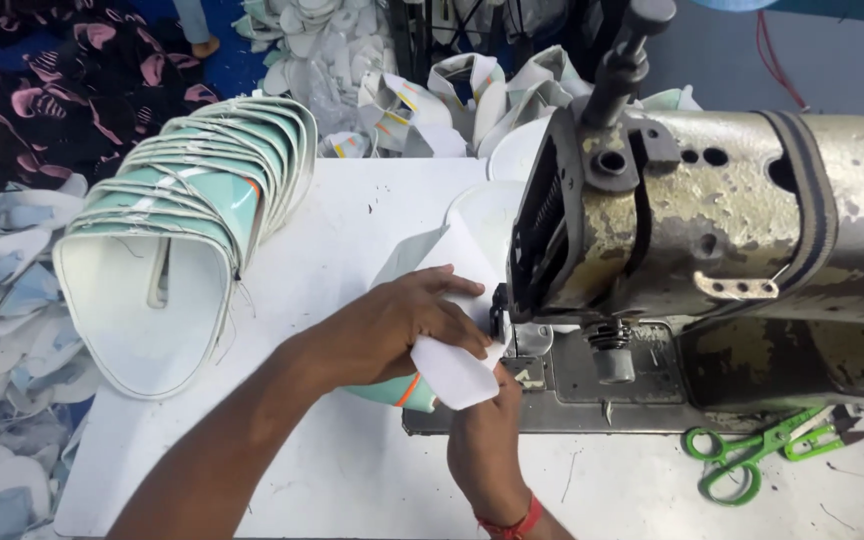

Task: The person uses a sewing machine to stitch white fabric onto the straps of light green slide sandals. They repeatedly pick up a sandal, align the fabric, sew it in place, and then place the finished item aside.

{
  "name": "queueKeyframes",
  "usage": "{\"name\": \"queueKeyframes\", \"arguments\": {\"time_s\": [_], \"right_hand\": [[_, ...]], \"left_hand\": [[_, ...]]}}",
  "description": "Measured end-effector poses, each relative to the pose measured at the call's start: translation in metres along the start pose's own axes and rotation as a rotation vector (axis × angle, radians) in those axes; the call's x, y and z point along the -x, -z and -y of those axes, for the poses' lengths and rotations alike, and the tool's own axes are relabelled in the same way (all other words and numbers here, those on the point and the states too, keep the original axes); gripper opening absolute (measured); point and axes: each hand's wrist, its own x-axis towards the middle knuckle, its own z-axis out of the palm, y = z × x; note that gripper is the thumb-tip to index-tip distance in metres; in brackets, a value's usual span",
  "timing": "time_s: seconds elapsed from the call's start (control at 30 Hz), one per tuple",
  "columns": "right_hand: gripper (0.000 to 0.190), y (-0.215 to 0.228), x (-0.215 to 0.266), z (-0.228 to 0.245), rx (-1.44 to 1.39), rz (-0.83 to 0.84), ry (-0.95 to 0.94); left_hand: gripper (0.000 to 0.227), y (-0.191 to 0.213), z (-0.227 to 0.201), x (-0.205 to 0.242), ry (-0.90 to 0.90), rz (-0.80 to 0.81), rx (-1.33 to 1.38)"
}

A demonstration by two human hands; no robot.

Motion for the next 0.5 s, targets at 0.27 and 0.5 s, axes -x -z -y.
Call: {"name": "queueKeyframes", "arguments": {"time_s": [0.27,0.5], "right_hand": [[0.026,-0.003,0.002,0.001,-0.020,0.049,0.030],[0.028,0.000,0.005,-0.003,0.045,0.056,0.074]], "left_hand": [[0.043,-0.011,-0.001,0.006,-0.016,-0.076,0.048],[0.041,-0.013,0.003,0.007,-0.073,-0.102,0.060]]}}
